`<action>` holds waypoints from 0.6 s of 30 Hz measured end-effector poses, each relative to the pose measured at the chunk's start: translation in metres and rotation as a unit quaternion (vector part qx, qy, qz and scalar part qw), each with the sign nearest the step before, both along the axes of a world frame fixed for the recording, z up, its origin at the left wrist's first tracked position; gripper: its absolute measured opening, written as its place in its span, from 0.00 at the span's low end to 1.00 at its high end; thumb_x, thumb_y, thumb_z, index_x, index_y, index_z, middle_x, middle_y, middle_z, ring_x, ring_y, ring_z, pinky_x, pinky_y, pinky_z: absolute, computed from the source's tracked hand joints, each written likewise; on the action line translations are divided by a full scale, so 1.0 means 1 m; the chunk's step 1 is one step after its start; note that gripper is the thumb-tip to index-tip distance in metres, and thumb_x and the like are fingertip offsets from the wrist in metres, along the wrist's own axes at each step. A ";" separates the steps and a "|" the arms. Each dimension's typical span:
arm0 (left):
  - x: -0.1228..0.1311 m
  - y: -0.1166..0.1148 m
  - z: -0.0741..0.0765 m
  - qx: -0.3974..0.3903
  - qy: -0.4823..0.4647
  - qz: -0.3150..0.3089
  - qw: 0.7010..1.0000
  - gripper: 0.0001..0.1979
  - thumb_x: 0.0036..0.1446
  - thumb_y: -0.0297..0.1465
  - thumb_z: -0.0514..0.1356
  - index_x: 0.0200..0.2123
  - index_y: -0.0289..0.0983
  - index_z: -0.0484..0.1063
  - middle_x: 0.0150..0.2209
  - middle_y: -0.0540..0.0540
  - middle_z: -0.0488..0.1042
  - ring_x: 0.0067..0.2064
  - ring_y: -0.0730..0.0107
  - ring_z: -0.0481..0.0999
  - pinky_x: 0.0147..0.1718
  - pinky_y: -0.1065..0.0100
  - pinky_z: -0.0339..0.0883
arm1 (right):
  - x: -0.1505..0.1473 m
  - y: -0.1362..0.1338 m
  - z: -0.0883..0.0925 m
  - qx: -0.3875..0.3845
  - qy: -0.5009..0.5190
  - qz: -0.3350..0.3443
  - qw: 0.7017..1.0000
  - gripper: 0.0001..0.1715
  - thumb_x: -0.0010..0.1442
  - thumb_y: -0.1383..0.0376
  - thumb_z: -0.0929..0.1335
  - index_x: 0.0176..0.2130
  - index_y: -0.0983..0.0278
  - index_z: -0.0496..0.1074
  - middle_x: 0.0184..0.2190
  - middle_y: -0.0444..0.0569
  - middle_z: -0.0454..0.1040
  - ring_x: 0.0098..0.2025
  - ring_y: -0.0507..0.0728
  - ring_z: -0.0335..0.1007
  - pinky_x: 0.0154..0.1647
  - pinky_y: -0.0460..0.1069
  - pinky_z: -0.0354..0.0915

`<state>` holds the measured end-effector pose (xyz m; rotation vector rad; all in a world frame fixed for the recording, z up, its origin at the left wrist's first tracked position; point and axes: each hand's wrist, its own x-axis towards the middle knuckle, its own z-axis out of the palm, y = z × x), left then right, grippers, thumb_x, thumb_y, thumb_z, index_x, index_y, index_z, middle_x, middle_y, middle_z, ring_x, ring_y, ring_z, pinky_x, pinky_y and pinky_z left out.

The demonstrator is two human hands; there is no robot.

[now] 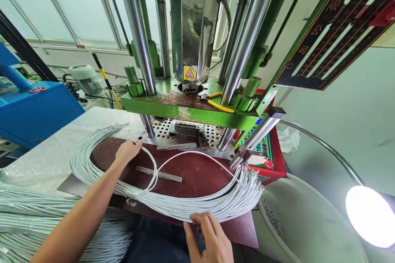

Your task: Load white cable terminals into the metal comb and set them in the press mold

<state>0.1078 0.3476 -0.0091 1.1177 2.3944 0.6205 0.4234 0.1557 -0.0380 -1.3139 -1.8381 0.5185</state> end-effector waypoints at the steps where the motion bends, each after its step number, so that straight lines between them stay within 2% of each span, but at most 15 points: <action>1: 0.002 0.000 -0.001 -0.005 -0.005 -0.010 1.000 0.14 0.52 0.40 0.58 0.22 0.35 0.66 0.35 0.32 0.76 0.47 0.43 0.76 0.49 0.47 0.64 | -0.005 0.011 0.008 -0.002 0.003 0.010 1.000 0.10 0.66 0.59 0.65 0.43 0.62 0.71 0.33 0.47 0.72 0.32 0.51 0.68 0.36 0.46 0.65; 3: 0.003 -0.003 -0.001 -0.001 -0.029 -0.036 0.999 0.19 0.56 0.44 0.55 0.21 0.36 0.65 0.28 0.36 0.75 0.38 0.49 0.78 0.44 0.53 0.66 | -0.020 0.035 0.021 -0.036 0.008 0.031 0.999 0.11 0.66 0.59 0.64 0.43 0.61 0.72 0.35 0.48 0.73 0.34 0.52 0.70 0.36 0.47 0.65; 6: 0.007 -0.019 0.002 0.038 -0.086 -0.089 0.992 0.26 0.60 0.51 0.46 0.23 0.37 0.65 0.21 0.43 0.72 0.25 0.62 0.73 0.34 0.63 0.66 | -0.049 0.071 0.033 -0.182 0.020 0.086 0.979 0.13 0.66 0.59 0.62 0.39 0.62 0.74 0.35 0.48 0.75 0.34 0.53 0.72 0.36 0.48 0.65; 8: 0.013 -0.040 0.006 0.073 -0.113 -0.126 0.983 0.28 0.60 0.53 0.45 0.25 0.37 0.65 0.22 0.46 0.71 0.25 0.67 0.71 0.31 0.67 0.64 | -0.068 0.090 0.032 -0.290 0.048 0.101 0.951 0.15 0.65 0.59 0.62 0.35 0.64 0.73 0.31 0.48 0.75 0.29 0.52 0.71 0.30 0.48 0.64; 10: 0.021 -0.068 0.009 0.099 -0.125 -0.187 0.969 0.26 0.57 0.54 0.51 0.26 0.37 0.67 0.24 0.48 0.71 0.29 0.68 0.71 0.32 0.69 0.63 | -0.082 0.103 0.027 -0.354 0.101 0.104 0.924 0.15 0.63 0.60 0.61 0.34 0.66 0.71 0.28 0.48 0.75 0.24 0.51 0.69 0.23 0.46 0.62; 12: 0.027 -0.097 0.008 0.126 -0.113 -0.298 0.939 0.19 0.54 0.49 0.60 0.30 0.37 0.71 0.30 0.48 0.73 0.34 0.67 0.71 0.35 0.69 0.63 | -0.090 0.110 0.021 -0.371 0.148 0.110 0.910 0.13 0.62 0.60 0.62 0.35 0.67 0.69 0.27 0.48 0.74 0.22 0.50 0.68 0.20 0.44 0.61; 14: 0.031 -0.120 0.003 0.162 -0.069 -0.394 0.902 0.13 0.54 0.42 0.63 0.33 0.37 0.72 0.35 0.47 0.74 0.39 0.66 0.71 0.39 0.68 0.64 | -0.094 0.112 0.018 -0.366 0.163 0.112 0.910 0.13 0.61 0.59 0.63 0.35 0.67 0.69 0.28 0.47 0.74 0.22 0.49 0.67 0.21 0.43 0.62; 16: 0.033 -0.132 -0.004 0.206 -0.027 -0.427 0.880 0.08 0.59 0.36 0.60 0.32 0.38 0.73 0.34 0.46 0.74 0.38 0.66 0.70 0.38 0.67 0.64 | -0.096 0.111 0.018 -0.359 0.161 0.103 0.914 0.13 0.59 0.59 0.64 0.34 0.67 0.69 0.28 0.47 0.74 0.22 0.48 0.67 0.21 0.43 0.63; 18: 0.033 -0.135 -0.012 0.243 -0.018 -0.422 0.873 0.09 0.62 0.34 0.56 0.32 0.38 0.73 0.32 0.46 0.73 0.36 0.68 0.70 0.36 0.68 0.64 | -0.097 0.110 0.018 -0.353 0.162 0.088 0.917 0.14 0.59 0.58 0.64 0.36 0.67 0.69 0.28 0.47 0.74 0.23 0.49 0.67 0.21 0.43 0.63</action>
